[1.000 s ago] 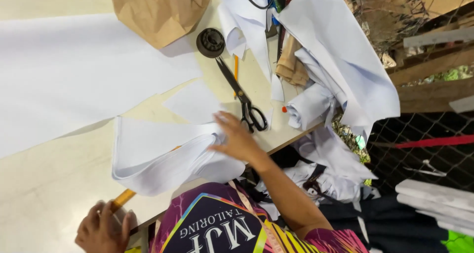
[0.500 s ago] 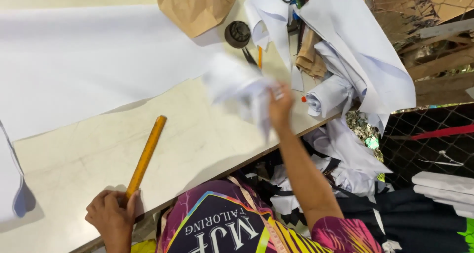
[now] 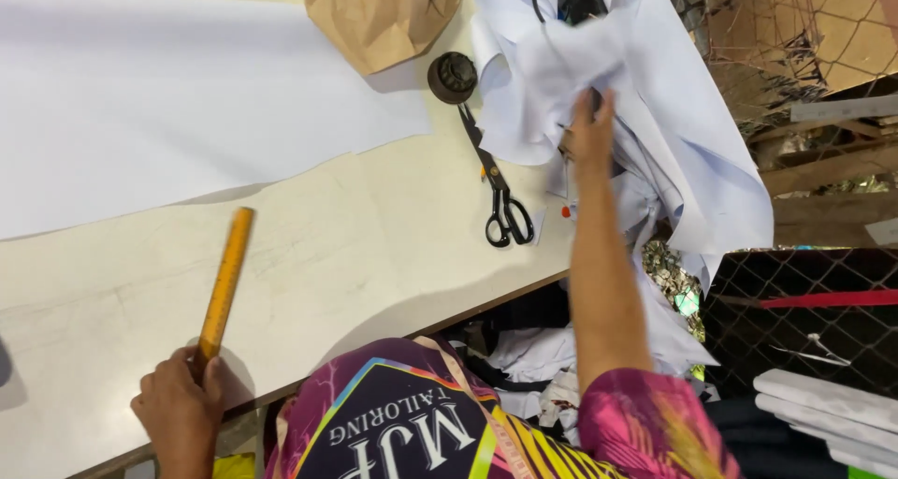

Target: Tracing a paper pattern onto white fabric using a pencil and ruler, then cutting the fabric with tailor's scissors.

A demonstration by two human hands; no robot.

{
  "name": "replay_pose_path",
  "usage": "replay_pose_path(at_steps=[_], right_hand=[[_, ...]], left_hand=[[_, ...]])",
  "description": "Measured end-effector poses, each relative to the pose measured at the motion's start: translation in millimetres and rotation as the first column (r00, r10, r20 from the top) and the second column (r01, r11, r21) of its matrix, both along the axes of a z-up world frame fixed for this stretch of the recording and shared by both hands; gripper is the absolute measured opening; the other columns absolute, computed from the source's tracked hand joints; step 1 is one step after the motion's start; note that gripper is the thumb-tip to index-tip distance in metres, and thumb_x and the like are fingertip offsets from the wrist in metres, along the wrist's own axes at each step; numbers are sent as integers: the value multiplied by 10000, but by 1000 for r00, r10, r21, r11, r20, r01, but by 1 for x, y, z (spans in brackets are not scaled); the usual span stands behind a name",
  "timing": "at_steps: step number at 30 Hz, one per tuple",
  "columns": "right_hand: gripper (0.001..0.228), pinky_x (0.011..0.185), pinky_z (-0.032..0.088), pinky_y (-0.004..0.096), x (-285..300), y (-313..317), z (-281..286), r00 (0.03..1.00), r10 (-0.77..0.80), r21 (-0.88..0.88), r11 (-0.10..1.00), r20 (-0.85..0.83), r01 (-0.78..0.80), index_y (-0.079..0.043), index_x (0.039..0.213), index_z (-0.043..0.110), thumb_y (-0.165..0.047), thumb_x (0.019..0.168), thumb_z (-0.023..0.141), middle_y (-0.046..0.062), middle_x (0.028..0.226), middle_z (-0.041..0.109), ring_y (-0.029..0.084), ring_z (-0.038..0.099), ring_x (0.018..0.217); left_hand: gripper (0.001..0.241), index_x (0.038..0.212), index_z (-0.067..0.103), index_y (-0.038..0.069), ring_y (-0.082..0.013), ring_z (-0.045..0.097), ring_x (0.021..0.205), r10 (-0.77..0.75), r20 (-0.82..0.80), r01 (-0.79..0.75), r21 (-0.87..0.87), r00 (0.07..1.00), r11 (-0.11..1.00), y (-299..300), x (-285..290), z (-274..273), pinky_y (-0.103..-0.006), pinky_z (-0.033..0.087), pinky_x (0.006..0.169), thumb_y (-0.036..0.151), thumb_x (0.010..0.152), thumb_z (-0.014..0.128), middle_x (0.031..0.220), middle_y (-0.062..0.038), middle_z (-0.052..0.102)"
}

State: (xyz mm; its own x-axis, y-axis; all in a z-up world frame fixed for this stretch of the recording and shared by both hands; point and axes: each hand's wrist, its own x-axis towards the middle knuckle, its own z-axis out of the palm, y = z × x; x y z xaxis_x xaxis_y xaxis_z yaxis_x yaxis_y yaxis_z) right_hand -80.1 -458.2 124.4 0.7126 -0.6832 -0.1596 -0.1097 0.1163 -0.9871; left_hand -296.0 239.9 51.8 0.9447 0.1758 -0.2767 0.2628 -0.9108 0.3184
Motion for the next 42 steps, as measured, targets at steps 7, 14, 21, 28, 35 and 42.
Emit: replay_pose_path(at_steps=[7,14,21,28,35,42], right_hand=[[431,968,564,305,-143,215,-71,882,420,-487,737,-214,-469,-113,1435,589,-124,1014,681,59,1378,673,188,687,1160],[740,1208,284,654,-132,253,-49,465,779,-804,-83,-420,-588,-211,1620,448,-494,984,699,85,1694,412,446,312,1578],[299,818,478,450,-105,192,-32,318,847,-814,-205,-426,-543,-189,1245,734,-310,972,742,31,884,674,275,671,839],[403,892,520,487,-59,67,84,724,274,-618,383,-633,-686,-131,1330,719,-239,949,791,162,1139,654,372,649,1021],[785,1248,315,593,-30,133,133,646,-16,-573,479,-763,-665,-34,1675,215,-191,1061,679,188,1695,193,380,270,1538],[586,1264,318,541,-33,246,-43,739,526,-798,170,-422,-577,6,1474,557,-239,990,780,240,1581,503,417,426,1500]], left_hand=[[333,1229,741,165,-388,664,1147,-82,-72,86,54,994,995,-33,16,6,-549,537,912,365,965,706,1191,-144,735],[743,1317,616,89,-445,690,1035,-465,111,477,-272,878,836,-124,57,-56,-555,582,915,403,697,878,1035,-188,665],[186,1118,745,207,-366,751,873,-570,214,604,-394,793,693,-179,98,99,-445,604,743,177,979,625,966,-45,672],[400,1402,632,2,-370,675,1159,-10,404,168,-357,915,919,-22,83,86,-490,550,950,163,1038,671,1253,-207,680],[464,1488,567,-48,-379,597,1228,79,298,22,-322,951,947,51,75,92,-511,513,949,218,1108,568,1394,-248,596],[501,1500,656,-32,-527,534,1292,-174,553,187,34,815,982,167,185,37,-654,462,986,155,1043,740,1419,-333,593]])
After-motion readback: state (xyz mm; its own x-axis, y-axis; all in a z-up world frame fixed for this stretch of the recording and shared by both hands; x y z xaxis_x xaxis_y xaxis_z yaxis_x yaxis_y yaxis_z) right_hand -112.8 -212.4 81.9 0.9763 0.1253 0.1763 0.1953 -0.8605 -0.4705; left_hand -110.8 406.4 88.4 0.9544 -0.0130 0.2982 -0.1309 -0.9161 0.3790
